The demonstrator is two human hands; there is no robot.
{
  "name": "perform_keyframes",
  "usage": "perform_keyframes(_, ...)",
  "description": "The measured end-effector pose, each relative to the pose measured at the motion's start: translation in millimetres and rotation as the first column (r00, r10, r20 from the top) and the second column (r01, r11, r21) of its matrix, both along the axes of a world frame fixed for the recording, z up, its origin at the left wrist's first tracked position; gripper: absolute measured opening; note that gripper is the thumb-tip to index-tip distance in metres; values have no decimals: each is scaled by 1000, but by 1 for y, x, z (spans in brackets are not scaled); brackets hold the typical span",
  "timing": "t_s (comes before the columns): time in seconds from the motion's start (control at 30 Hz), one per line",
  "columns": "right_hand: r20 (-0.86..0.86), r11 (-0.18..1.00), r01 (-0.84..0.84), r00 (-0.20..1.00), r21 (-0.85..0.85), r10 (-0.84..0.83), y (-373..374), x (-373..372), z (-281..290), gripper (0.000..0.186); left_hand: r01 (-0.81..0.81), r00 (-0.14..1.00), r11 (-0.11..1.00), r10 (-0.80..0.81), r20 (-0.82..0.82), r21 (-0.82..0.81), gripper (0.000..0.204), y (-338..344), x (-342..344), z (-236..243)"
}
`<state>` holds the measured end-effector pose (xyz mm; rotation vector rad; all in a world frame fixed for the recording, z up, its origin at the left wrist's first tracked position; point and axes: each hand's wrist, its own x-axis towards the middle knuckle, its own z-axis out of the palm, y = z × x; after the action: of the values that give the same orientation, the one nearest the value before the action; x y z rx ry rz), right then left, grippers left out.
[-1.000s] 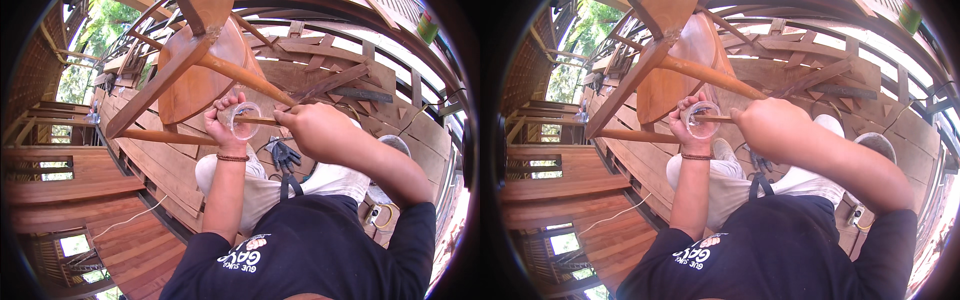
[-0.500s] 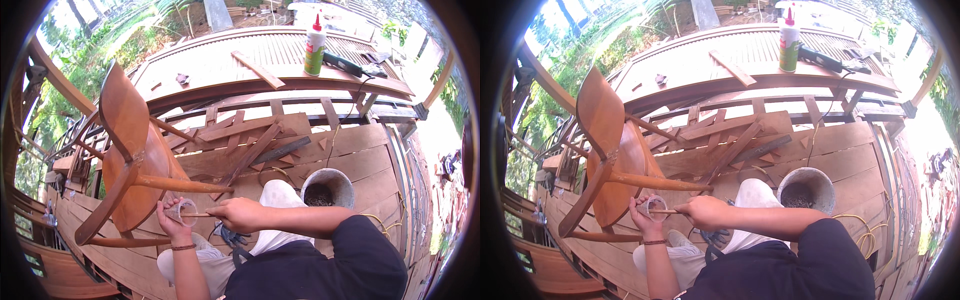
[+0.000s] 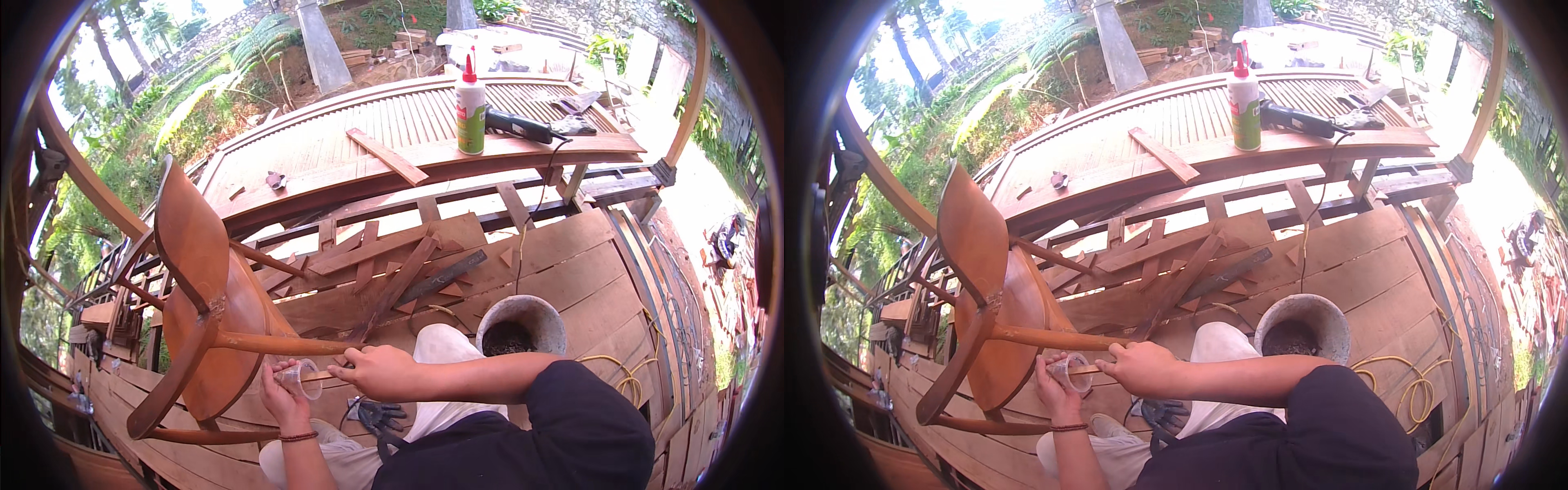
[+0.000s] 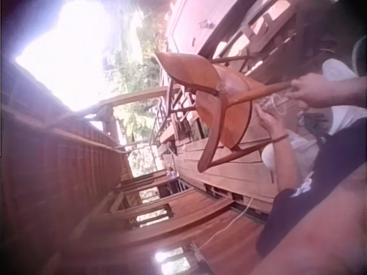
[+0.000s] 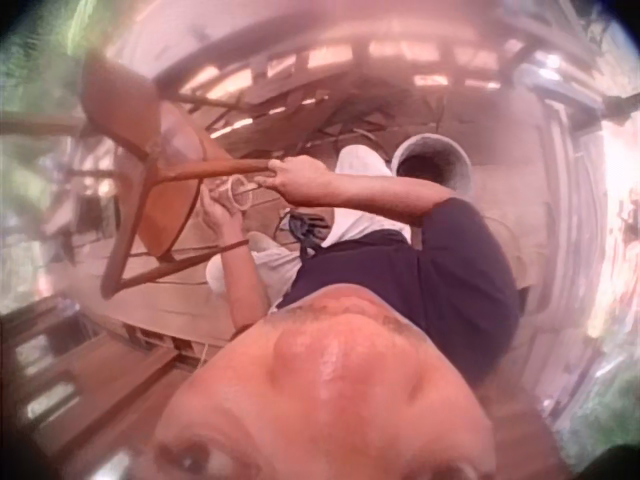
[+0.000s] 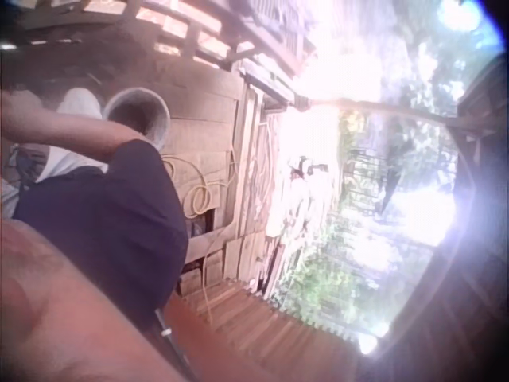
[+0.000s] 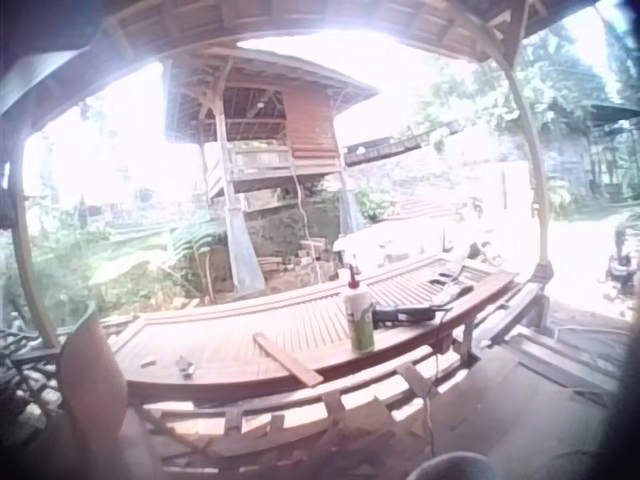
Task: The person repairs a wooden chair by applying a filler paste to a damaged leg joint using a small stick. They smooth the filler with their fingers and continue applying it to other joints on the chair.
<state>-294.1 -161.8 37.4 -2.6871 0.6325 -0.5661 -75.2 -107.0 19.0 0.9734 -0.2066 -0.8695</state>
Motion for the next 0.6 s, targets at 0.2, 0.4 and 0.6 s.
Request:
perform_keyframes(0.2,-12,899,-138,988,416,157,8,8,-13,38,24,998,1000,-25,52,11,30,6,14,-15)
perform_keyframes(0.4,222,826,-217,968,520,115,1,-5,-8,31,26,1000,984,-27,-6,-174,28,7,-3,1)
perform_keyframes(0.6,18,849,-78,997,523,81,13,2,-5,33,39,999,989,-38,5,-141,31,5,0,1)
